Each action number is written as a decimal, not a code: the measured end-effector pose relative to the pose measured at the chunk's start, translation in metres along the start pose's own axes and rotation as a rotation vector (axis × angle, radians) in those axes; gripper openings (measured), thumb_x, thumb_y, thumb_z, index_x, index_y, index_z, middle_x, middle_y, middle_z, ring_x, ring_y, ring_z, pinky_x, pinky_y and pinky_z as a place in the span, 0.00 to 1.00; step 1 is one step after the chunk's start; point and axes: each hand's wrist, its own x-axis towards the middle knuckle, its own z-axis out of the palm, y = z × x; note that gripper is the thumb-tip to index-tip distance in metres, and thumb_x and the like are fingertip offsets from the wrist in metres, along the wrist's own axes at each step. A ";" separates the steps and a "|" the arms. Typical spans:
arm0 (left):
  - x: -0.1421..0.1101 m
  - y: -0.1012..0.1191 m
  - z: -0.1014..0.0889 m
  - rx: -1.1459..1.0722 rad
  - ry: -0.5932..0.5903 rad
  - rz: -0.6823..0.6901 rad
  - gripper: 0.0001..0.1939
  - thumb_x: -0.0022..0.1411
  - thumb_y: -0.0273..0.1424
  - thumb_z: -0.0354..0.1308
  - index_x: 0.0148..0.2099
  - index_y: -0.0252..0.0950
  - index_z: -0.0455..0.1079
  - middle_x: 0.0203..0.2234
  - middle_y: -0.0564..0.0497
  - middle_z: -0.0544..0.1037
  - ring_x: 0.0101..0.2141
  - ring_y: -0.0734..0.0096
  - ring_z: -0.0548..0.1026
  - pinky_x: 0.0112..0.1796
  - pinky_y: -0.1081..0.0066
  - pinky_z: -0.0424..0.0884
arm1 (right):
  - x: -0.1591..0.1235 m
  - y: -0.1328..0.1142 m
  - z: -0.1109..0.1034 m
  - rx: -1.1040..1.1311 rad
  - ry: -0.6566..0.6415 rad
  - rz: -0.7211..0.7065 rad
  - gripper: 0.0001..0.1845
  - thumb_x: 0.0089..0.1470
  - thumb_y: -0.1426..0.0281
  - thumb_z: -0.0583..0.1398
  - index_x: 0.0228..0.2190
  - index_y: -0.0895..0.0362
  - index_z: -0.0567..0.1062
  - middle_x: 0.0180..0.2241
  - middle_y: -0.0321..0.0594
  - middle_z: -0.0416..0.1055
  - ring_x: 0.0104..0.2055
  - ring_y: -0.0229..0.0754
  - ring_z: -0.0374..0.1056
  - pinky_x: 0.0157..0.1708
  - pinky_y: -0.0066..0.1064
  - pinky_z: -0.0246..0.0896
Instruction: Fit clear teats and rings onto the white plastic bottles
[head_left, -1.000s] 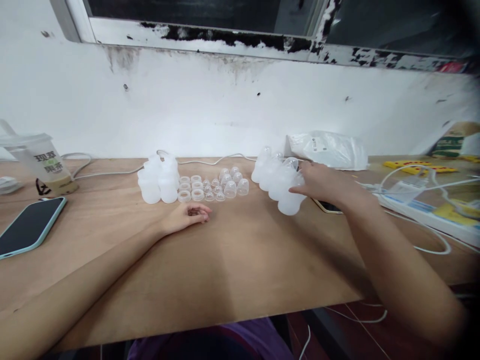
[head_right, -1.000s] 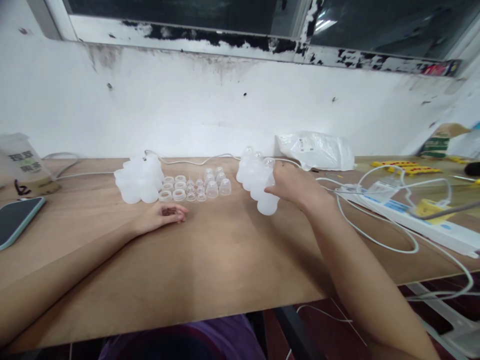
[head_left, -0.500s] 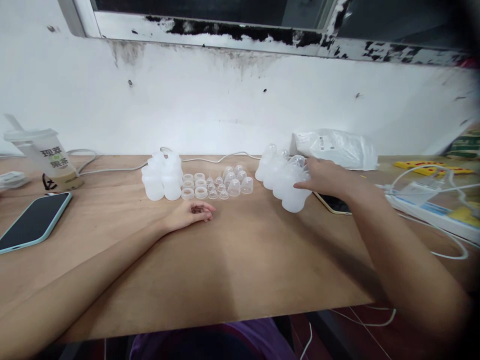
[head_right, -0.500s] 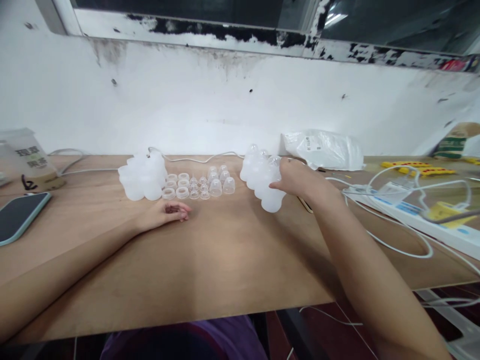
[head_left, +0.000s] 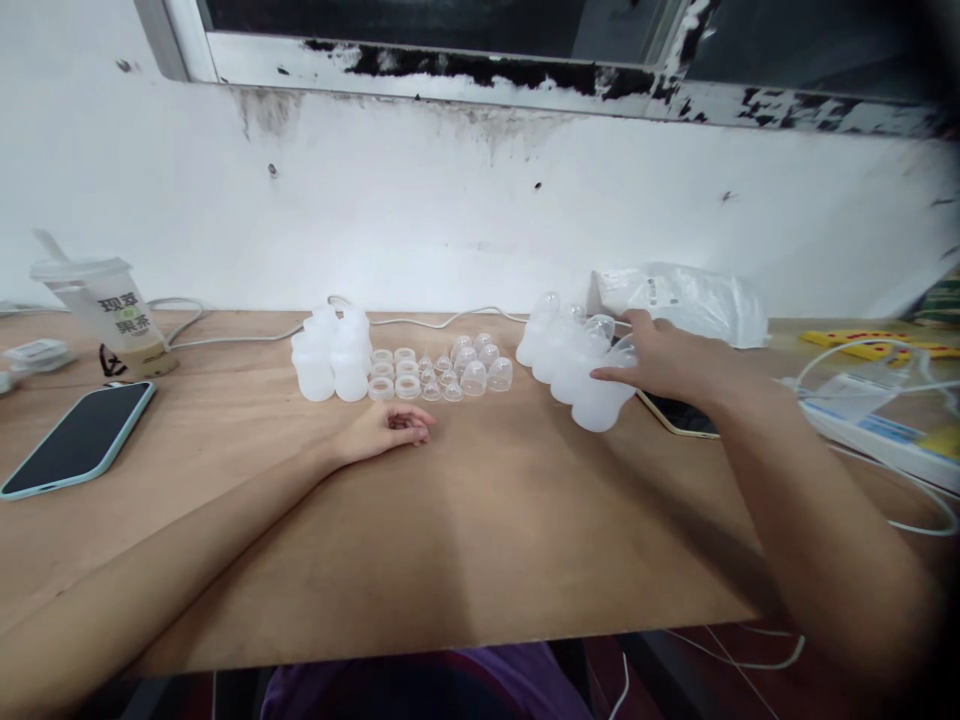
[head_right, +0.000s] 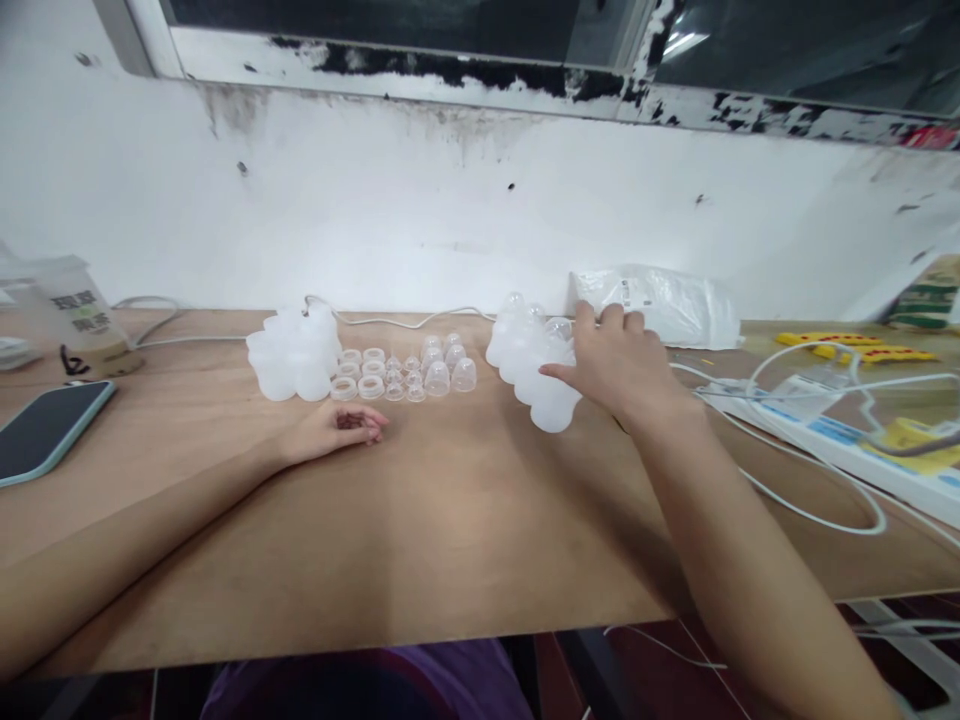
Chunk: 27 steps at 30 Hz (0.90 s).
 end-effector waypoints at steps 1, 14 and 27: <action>0.000 0.000 0.000 0.034 0.005 0.012 0.14 0.54 0.33 0.52 0.42 0.32 0.66 0.31 0.49 0.74 0.32 0.74 0.71 0.36 0.72 0.67 | -0.001 -0.004 0.000 -0.016 0.064 0.006 0.35 0.45 0.54 0.55 0.47 0.68 0.58 0.39 0.64 0.64 0.41 0.59 0.62 0.29 0.37 0.54; -0.018 0.003 -0.006 0.851 -0.080 0.321 0.19 0.61 0.32 0.41 0.54 0.34 0.57 0.52 0.45 0.62 0.51 0.66 0.61 0.50 0.66 0.59 | -0.040 -0.152 0.076 0.692 -0.198 -0.969 0.35 0.55 0.56 0.44 0.56 0.66 0.46 0.59 0.51 0.40 0.60 0.44 0.37 0.57 0.37 0.41; -0.017 0.002 -0.007 0.885 -0.137 0.212 0.28 0.61 0.40 0.40 0.59 0.31 0.46 0.56 0.41 0.53 0.55 0.64 0.53 0.54 0.62 0.52 | -0.036 -0.148 0.081 0.762 -0.191 -0.886 0.31 0.55 0.59 0.46 0.56 0.61 0.50 0.59 0.45 0.41 0.60 0.44 0.40 0.57 0.39 0.41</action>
